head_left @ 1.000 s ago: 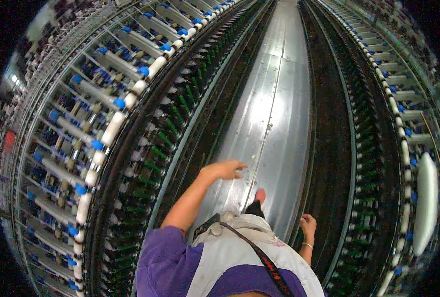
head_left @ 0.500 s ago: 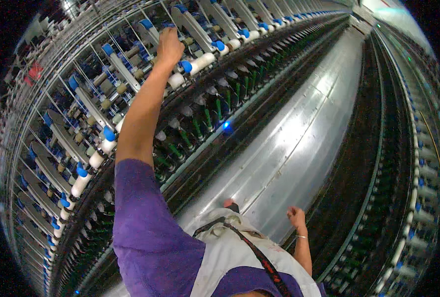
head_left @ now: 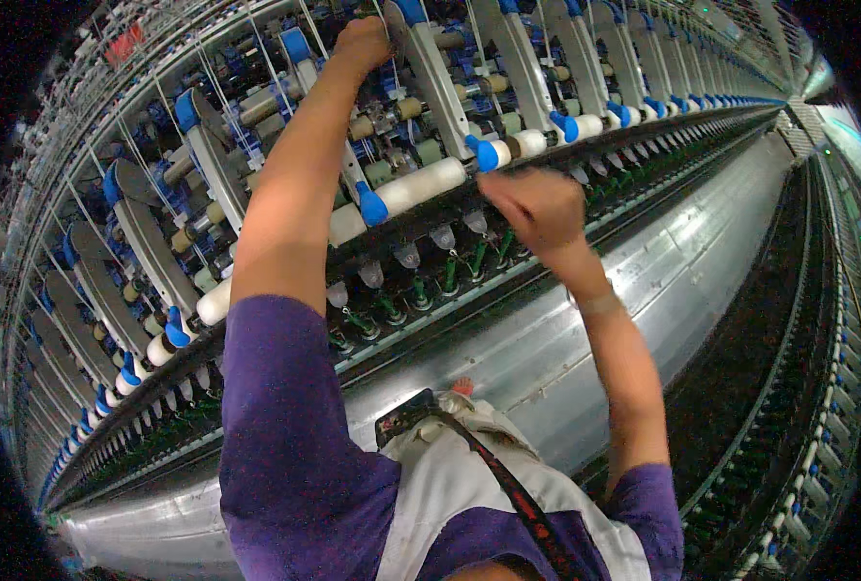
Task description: The person walks between rows of spinning machines, removes empty bobbins, and replaces them with full ones. They also thread yarn through guides and spindles to restart stopped positions.
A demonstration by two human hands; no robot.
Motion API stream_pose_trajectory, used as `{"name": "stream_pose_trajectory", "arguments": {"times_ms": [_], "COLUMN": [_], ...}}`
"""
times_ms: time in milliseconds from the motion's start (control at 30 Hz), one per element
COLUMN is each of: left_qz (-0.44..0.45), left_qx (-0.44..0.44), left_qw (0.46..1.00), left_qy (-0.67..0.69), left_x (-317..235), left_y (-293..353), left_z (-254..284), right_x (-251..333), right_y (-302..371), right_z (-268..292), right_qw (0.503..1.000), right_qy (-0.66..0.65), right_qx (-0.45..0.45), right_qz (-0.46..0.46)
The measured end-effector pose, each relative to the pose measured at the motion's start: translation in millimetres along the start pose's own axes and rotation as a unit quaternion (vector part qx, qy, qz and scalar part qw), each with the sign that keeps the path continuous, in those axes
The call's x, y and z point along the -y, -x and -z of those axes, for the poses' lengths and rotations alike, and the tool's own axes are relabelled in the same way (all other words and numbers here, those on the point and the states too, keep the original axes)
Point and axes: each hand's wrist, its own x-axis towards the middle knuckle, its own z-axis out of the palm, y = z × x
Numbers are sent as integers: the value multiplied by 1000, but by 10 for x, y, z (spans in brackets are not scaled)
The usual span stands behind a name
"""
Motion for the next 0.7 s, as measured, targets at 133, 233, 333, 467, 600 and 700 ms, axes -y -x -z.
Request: {"name": "stream_pose_trajectory", "arguments": {"times_ms": [133,233,333,467,600,700], "left_qz": [3,8,32,77,87,126], "left_qx": [-2,-5,30,22,41,94], "left_qw": [1000,999,996,996,995,985], "left_qy": [23,37,78,24,33,77], "left_x": [44,34,-15,-97,-113,-230], "left_y": [25,50,120,189,150,254], "left_z": [41,69,59,16,-81,15], "right_x": [-251,-344,-344,-287,-253,-219], "right_y": [-1248,-1493,-1430,-1447,-1528,-1525], "right_z": [-496,-838,-1066,-1042,-910,-861], "right_qw": [964,898,871,882,829,838], "right_qy": [113,173,178,105,201,211], "right_qx": [109,174,93,249,378,411], "right_qz": [216,364,449,387,359,291]}}
